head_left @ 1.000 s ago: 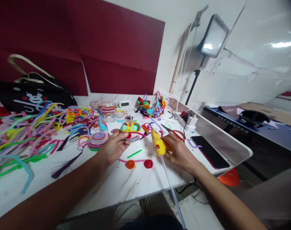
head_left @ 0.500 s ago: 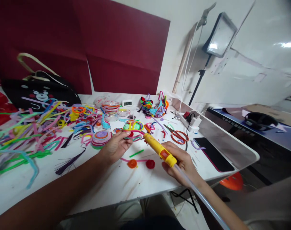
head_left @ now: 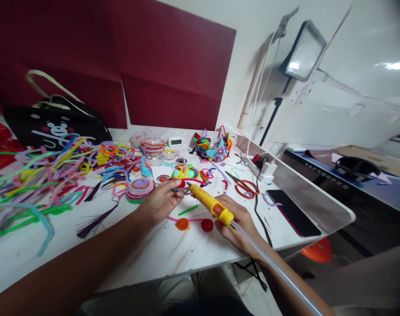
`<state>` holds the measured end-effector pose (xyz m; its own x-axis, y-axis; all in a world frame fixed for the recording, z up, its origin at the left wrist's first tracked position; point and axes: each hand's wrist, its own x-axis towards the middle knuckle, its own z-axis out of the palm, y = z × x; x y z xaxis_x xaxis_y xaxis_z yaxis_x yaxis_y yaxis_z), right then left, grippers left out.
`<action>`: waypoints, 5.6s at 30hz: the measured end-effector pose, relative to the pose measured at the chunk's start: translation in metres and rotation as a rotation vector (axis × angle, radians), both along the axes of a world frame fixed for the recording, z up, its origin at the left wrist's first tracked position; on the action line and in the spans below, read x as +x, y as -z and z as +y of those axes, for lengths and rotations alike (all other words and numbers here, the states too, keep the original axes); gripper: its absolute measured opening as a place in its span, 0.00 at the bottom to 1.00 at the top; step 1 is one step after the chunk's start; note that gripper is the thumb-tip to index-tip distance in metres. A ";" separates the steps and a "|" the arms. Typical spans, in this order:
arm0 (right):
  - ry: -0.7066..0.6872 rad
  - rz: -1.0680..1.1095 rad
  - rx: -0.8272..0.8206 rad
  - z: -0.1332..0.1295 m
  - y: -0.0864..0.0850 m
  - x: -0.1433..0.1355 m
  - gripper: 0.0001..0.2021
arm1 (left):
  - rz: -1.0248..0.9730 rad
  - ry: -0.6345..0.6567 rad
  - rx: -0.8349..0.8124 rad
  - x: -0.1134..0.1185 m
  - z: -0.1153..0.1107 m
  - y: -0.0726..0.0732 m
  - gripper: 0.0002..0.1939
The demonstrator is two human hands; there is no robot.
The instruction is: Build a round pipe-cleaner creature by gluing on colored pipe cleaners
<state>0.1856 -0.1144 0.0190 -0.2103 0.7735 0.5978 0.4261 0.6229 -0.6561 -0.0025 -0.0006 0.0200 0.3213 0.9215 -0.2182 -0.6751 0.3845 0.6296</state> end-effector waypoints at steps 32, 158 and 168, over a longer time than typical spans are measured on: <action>0.118 -0.111 0.014 0.003 0.013 -0.010 0.13 | 0.040 0.007 -0.002 0.001 -0.001 0.002 0.10; 0.139 0.759 -0.275 0.075 0.013 -0.046 0.20 | 0.155 0.018 0.106 -0.001 -0.004 -0.002 0.15; 0.160 0.791 -0.228 0.079 0.018 -0.049 0.19 | 0.152 -0.005 0.090 -0.001 -0.001 0.002 0.14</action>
